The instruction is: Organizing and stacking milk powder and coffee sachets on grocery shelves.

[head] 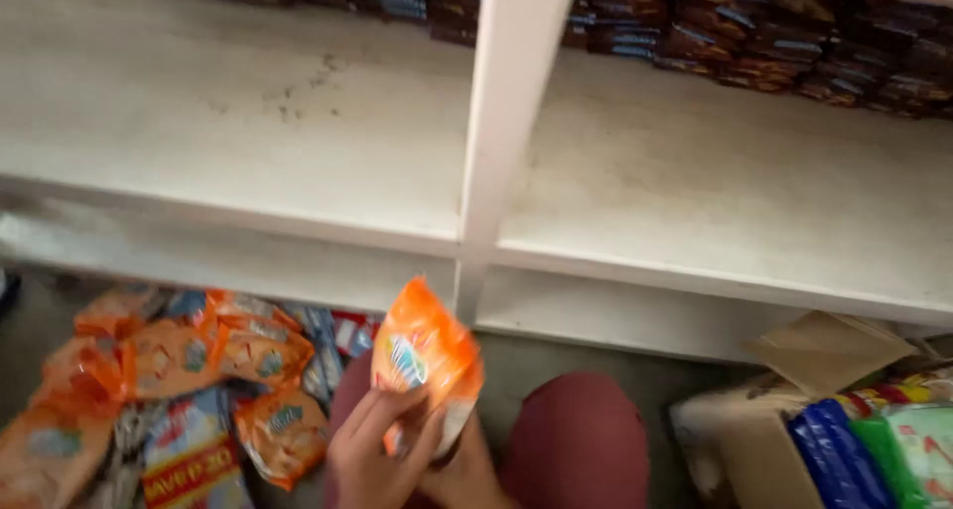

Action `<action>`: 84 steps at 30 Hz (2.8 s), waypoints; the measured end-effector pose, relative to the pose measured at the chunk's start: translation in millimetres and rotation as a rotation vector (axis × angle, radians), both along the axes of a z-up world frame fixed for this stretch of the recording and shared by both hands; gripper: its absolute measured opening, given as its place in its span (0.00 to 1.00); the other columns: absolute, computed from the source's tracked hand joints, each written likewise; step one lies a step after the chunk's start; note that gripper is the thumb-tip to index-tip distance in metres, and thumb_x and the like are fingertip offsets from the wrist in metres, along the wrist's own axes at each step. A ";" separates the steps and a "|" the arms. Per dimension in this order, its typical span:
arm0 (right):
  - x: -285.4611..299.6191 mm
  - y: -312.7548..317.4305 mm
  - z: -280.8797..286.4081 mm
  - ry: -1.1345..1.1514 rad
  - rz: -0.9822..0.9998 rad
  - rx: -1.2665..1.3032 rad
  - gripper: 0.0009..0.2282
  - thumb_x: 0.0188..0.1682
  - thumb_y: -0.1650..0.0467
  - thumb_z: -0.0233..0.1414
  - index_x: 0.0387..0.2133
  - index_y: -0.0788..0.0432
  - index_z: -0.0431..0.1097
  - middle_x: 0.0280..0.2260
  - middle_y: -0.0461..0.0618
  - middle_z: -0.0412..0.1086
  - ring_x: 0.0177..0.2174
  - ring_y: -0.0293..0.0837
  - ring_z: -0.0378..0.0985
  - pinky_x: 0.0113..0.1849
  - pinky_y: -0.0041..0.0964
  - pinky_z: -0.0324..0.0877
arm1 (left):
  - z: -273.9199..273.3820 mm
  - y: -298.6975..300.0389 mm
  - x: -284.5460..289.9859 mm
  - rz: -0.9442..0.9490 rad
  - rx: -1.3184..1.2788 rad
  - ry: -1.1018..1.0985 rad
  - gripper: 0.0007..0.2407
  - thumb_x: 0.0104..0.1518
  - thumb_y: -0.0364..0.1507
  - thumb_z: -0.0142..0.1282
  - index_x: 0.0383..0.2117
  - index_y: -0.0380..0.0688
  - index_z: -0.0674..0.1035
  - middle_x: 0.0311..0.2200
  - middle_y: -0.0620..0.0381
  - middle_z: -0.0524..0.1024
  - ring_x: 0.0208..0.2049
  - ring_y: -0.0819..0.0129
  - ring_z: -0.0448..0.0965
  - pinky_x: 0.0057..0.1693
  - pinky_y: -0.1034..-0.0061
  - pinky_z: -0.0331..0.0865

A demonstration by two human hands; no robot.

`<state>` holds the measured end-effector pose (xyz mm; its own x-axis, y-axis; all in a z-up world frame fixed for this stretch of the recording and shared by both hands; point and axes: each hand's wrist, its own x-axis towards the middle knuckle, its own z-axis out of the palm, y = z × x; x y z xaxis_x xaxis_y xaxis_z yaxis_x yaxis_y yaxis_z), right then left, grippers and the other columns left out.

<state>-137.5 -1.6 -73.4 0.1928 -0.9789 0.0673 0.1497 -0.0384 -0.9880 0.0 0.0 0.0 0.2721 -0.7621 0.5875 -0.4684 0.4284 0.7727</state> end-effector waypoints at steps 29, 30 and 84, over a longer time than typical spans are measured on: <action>-147.4 -95.6 106.5 -0.187 -0.357 -0.366 0.28 0.61 0.66 0.39 0.72 0.67 0.42 0.68 0.59 0.52 0.64 0.51 0.60 0.63 0.45 0.58 | 76.4 -72.1 -94.5 -0.395 0.320 -0.148 0.44 0.50 0.30 0.68 0.69 0.35 0.47 0.50 0.32 0.73 0.48 0.44 0.77 0.49 0.64 0.73; -152.1 -106.2 111.7 -0.204 -0.371 -0.394 0.28 0.61 0.66 0.40 0.71 0.66 0.40 0.69 0.58 0.49 0.65 0.52 0.57 0.64 0.46 0.56 | 77.1 -85.7 -97.1 -0.357 0.445 -0.192 0.41 0.50 0.32 0.67 0.69 0.39 0.52 0.40 0.37 0.80 0.38 0.47 0.83 0.42 0.63 0.76; -136.6 -130.3 -97.0 -0.441 -0.415 -0.102 0.09 0.59 0.66 0.52 0.47 0.59 0.68 0.40 0.46 0.71 0.37 0.38 0.72 0.39 0.31 0.68 | -36.9 -110.8 17.6 -0.452 0.350 0.356 0.12 0.58 0.29 0.64 0.46 0.42 0.82 0.40 0.53 0.85 0.37 0.73 0.87 0.44 0.77 0.80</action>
<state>-274.1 -131.9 -170.4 -0.2708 -0.9507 0.1513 0.4961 -0.2726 -0.8244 17.6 -110.8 -36.9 0.0126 -0.9757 0.2186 0.0074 0.2187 0.9758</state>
